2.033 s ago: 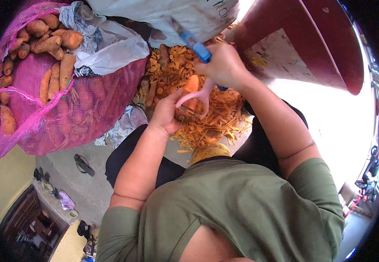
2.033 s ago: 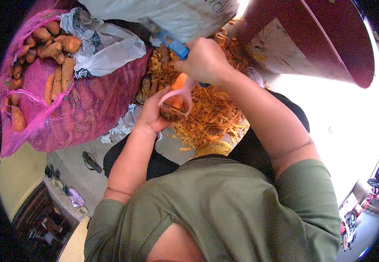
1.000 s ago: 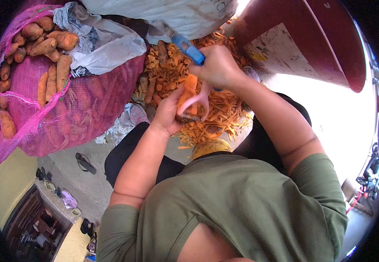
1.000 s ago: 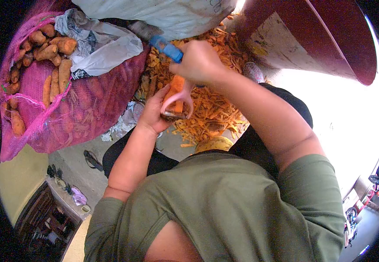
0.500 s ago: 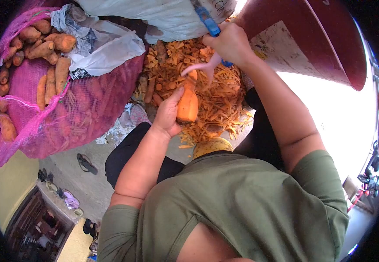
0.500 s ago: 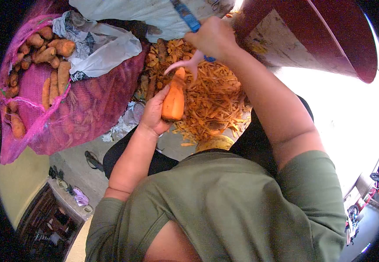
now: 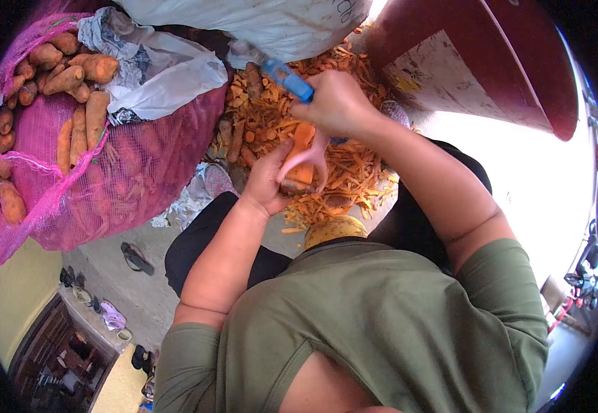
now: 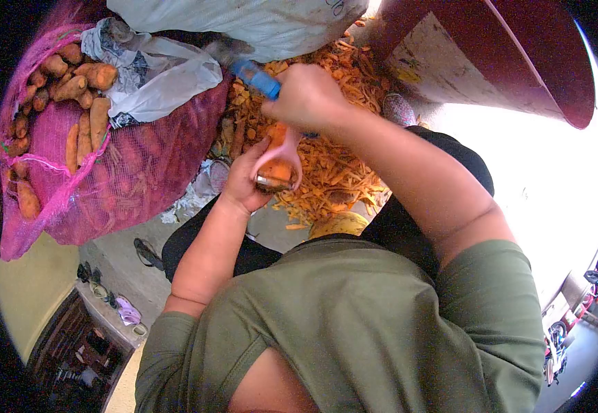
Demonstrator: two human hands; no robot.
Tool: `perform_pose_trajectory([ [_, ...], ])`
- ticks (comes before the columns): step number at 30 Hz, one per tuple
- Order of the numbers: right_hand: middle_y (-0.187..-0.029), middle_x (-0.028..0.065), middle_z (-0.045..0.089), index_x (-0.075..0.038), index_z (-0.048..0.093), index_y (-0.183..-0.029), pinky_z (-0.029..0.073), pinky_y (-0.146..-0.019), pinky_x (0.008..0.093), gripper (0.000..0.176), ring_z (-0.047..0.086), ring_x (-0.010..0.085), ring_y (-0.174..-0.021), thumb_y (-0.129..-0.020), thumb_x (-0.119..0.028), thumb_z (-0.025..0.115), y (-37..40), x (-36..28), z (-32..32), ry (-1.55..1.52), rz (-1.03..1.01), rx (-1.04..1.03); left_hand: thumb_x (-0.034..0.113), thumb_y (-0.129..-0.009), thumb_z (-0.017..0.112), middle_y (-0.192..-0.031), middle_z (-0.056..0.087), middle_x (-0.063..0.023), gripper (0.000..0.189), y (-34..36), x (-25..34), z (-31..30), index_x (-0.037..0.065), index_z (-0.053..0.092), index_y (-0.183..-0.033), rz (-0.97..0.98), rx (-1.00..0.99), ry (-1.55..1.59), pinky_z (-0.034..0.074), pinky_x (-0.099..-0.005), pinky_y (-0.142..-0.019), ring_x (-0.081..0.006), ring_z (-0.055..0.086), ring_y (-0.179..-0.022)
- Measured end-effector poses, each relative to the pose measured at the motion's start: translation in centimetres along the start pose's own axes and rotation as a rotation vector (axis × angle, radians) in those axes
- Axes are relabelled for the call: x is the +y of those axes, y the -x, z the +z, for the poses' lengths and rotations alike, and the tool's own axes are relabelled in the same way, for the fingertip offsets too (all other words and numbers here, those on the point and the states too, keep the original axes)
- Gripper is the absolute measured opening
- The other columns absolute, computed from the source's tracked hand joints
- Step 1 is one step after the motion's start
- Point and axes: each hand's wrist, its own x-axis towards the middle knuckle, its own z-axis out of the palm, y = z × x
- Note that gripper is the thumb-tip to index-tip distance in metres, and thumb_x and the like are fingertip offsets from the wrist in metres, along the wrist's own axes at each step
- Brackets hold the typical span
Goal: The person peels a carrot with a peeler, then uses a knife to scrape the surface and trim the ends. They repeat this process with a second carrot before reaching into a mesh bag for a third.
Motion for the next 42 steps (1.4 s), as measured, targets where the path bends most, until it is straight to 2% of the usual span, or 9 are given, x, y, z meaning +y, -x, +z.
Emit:
perform_pose_trajectory([
  [4, -0.053, 0.0127, 0.054, -0.001, 0.058, -0.066, 0.046, -0.055, 0.0323, 0.027, 0.055, 0.0199, -0.049, -0.065, -0.028, 0.064, -3.0, 2.7, -2.3, -0.038, 0.201, 0.2, 0.031, -0.088, 0.04, -0.092, 0.053, -0.0037, 0.032, -0.4, 0.3, -2.0, 0.009, 0.046, -0.111, 0.007, -0.126, -0.039, 0.05, -0.0313, -0.066, -0.0146, 0.056, -0.08],
  [8, -0.052, 0.0112, 0.053, -0.001, 0.058, -0.066, 0.046, -0.055, 0.0322, 0.026, 0.055, 0.0159, -0.049, -0.065, -0.025, 0.065, -0.5, 0.3, -1.7, -0.147, 0.086, 0.043, 0.03, -0.087, 0.043, -0.093, 0.054, -0.0039, 0.032, -1.4, -0.2, -1.6, 0.009, 0.046, -0.11, 0.04, -0.001, 0.069, 0.05, -0.0306, -0.065, -0.0149, 0.056, -0.082],
  [11, -0.065, 0.0169, 0.059, -0.003, 0.062, -0.068, 0.048, -0.063, 0.0369, 0.035, 0.061, 0.0267, -0.064, -0.059, -0.037, 0.066, -0.1, 0.4, 0.7, -0.006, -0.045, 0.073, 0.03, -0.087, 0.043, -0.092, 0.054, -0.004, 0.032, -0.5, -0.4, -0.4, 0.009, 0.046, -0.11, -0.013, 0.001, 0.079, 0.05, -0.029, -0.058, -0.0145, 0.056, -0.079],
  [14, -0.061, 0.0131, 0.06, -0.006, 0.064, -0.07, 0.049, -0.061, 0.0368, 0.032, 0.061, 0.0257, -0.062, -0.062, -0.037, 0.065, -2.8, 2.7, -2.0, -0.018, 0.196, 0.171, 0.03, -0.087, 0.043, -0.092, 0.054, -0.0047, 0.033, -0.7, -0.5, -2.0, 0.006, 0.046, -0.109, -0.035, -0.153, -0.007, 0.05, -0.029, -0.056, -0.0152, 0.057, -0.077],
  [21, -0.053, 0.0104, 0.056, -0.001, 0.058, -0.064, 0.046, -0.055, 0.0329, 0.029, 0.057, 0.0187, -0.051, -0.066, -0.029, 0.064, 0.0, 0.4, 0.3, 0.023, -0.082, 0.058, 0.032, -0.087, 0.043, -0.089, 0.054, -0.0045, 0.033, -0.1, -0.2, 0.6, 0.007, 0.047, -0.107, 0.022, 0.042, 0.026, 0.049, -0.0297, -0.048, -0.0144, 0.057, -0.073],
  [25, -0.061, 0.0164, 0.059, 0.001, 0.061, -0.064, 0.049, -0.06, 0.0363, 0.039, 0.062, 0.0259, -0.062, -0.063, -0.038, 0.064, -3.7, 4.1, -2.5, -0.022, 0.218, 0.175, 0.034, -0.087, 0.042, -0.095, 0.054, -0.0055, 0.037, -0.7, 0.2, -2.4, 0.006, 0.045, -0.111, 0.035, -0.144, -0.074, 0.051, -0.0315, -0.061, -0.0157, 0.056, -0.08],
  [33, -0.057, 0.0147, 0.057, 0.0, 0.06, -0.068, 0.046, -0.059, 0.035, 0.032, 0.057, 0.0229, -0.055, -0.064, -0.03, 0.066, -0.6, 0.6, 0.6, -0.039, -0.076, 0.084, 0.035, -0.088, 0.042, -0.09, 0.055, -0.0057, 0.037, -0.2, -0.1, -0.9, 0.006, 0.046, -0.109, 0.063, -0.02, -0.063, 0.05, -0.0281, -0.061, -0.0139, 0.056, -0.079],
  [39, -0.067, 0.0177, 0.061, -0.001, 0.062, -0.069, 0.049, -0.063, 0.037, 0.039, 0.061, 0.0285, -0.065, -0.064, -0.039, 0.063, -5.3, 6.4, -3.8, 0.107, 0.127, 0.381, 0.036, -0.087, 0.042, -0.086, 0.056, -0.0067, 0.037, 0.2, 0.3, -1.7, 0.006, 0.046, -0.109, -0.001, -0.225, -0.162, 0.049, -0.0269, -0.062, -0.0156, 0.057, -0.072],
  [42, -0.068, 0.0182, 0.061, -0.001, 0.062, -0.071, 0.048, -0.067, 0.0374, 0.038, 0.061, 0.0282, -0.07, -0.063, -0.038, 0.062, -2.3, 2.6, -3.1, -0.005, 0.094, 0.158, 0.036, -0.087, 0.044, -0.083, 0.056, -0.0074, 0.038, 0.1, 0.2, -0.9, 0.005, 0.045, -0.11, 0.027, -0.054, -0.138, 0.048, -0.0252, -0.058, -0.0149, 0.057, -0.066],
])
